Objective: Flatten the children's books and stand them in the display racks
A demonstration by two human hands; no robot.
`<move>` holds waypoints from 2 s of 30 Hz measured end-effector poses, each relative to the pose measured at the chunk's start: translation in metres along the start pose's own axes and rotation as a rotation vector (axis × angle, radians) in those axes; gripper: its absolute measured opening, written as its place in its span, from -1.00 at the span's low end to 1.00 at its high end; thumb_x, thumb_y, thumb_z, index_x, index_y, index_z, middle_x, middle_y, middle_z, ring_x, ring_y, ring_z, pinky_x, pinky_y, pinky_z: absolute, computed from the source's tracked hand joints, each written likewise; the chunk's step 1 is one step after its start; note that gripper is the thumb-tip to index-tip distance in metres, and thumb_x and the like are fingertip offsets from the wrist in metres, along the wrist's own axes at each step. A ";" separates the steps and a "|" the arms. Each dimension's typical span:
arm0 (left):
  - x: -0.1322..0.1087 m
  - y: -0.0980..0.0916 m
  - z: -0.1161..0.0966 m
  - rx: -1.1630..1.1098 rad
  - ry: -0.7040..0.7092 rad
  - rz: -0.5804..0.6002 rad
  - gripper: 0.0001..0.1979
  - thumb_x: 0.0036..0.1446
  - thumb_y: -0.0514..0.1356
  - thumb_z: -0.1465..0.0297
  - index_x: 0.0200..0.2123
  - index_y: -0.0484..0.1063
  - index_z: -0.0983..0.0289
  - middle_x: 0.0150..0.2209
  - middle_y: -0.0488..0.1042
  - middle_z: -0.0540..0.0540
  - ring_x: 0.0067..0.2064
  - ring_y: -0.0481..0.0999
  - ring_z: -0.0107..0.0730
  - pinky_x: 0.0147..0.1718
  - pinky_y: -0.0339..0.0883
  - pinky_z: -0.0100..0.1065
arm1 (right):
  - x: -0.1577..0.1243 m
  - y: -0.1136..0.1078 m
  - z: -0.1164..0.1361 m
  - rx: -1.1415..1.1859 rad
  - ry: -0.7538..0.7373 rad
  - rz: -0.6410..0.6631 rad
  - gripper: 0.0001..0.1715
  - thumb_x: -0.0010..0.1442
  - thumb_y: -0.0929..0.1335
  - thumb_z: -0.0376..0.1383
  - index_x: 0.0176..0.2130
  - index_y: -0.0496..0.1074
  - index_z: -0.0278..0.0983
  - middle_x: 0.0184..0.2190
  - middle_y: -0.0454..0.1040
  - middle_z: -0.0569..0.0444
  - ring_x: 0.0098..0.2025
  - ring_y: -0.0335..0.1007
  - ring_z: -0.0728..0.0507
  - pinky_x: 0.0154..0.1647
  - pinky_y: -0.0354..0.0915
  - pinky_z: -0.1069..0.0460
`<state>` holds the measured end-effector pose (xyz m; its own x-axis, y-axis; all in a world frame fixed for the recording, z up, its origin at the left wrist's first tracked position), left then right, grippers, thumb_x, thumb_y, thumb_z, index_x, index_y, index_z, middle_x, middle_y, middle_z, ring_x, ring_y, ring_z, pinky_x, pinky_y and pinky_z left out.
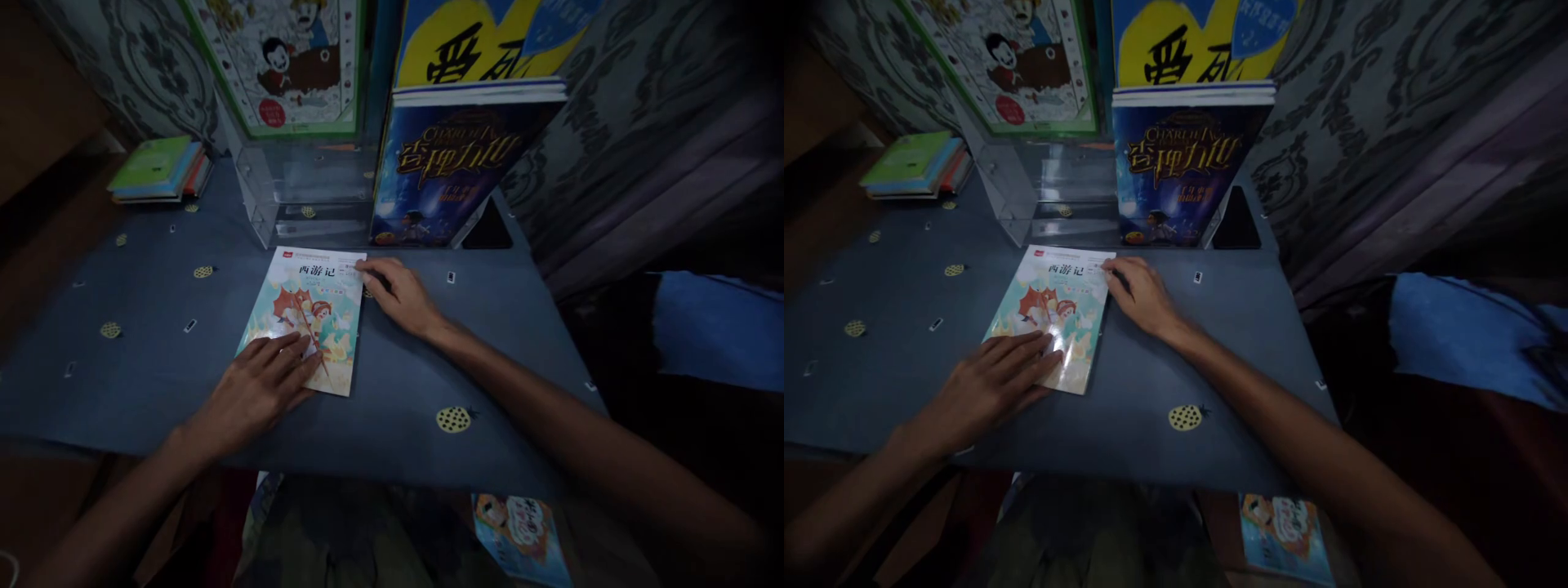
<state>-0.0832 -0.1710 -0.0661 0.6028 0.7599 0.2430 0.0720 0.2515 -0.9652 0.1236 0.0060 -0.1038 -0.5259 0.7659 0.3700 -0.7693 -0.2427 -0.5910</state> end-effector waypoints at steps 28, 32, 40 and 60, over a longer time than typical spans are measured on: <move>0.014 0.016 0.061 -0.048 -0.435 0.037 -0.59 0.40 0.06 0.23 0.18 0.42 0.28 0.22 0.44 0.34 0.20 0.44 0.08 0.06 0.38 0.06 | -0.051 0.020 0.048 -0.198 -0.150 0.226 -0.48 0.36 0.35 -0.07 0.19 0.44 -0.26 0.31 0.35 -0.25 0.39 0.18 -0.39 0.34 0.16 -0.39; 0.026 0.026 0.078 -0.048 -0.581 0.078 -0.55 0.37 0.07 0.22 0.20 0.37 0.32 0.17 0.46 0.37 0.16 0.46 0.08 0.04 0.39 0.05 | -0.017 0.026 0.022 -0.330 0.021 0.229 -0.18 0.33 0.31 0.12 0.34 0.28 -0.33 0.43 0.12 -0.32 0.50 -0.07 -0.45 0.42 -0.02 -0.43; 0.032 0.029 0.109 -0.935 -0.940 -0.297 -0.54 0.13 0.29 0.29 0.10 0.43 0.29 -0.08 0.61 0.20 -0.06 0.61 -0.10 -0.07 0.49 -0.17 | 0.002 0.031 0.012 -0.353 0.085 0.206 0.04 0.28 0.26 0.27 0.40 0.18 -0.38 0.47 -0.02 -0.37 0.53 -0.21 -0.44 0.45 -0.09 -0.42; 0.045 0.013 0.086 -2.041 -1.071 -0.652 -0.76 0.10 0.34 0.53 -0.12 0.51 0.31 -0.21 0.67 0.17 -0.23 0.70 -0.19 -0.18 0.62 -0.26 | -0.012 0.030 0.035 0.533 0.307 -0.067 -0.06 0.24 0.31 0.25 0.38 0.21 -0.18 0.31 0.37 -0.15 0.35 0.29 -0.38 0.33 0.27 -0.34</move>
<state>-0.1238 -0.0820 -0.0593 -0.2099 0.9415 -0.2638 0.7736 0.3249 0.5440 0.0941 -0.0316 -0.1009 -0.4027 0.9069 0.1243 -0.9142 -0.3916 -0.1048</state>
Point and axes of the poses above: each hand's wrist, its own x-axis towards the middle knuckle, its own y-axis out of the palm, z = x × y, the point moved 2 cm from there along x, towards the middle knuckle
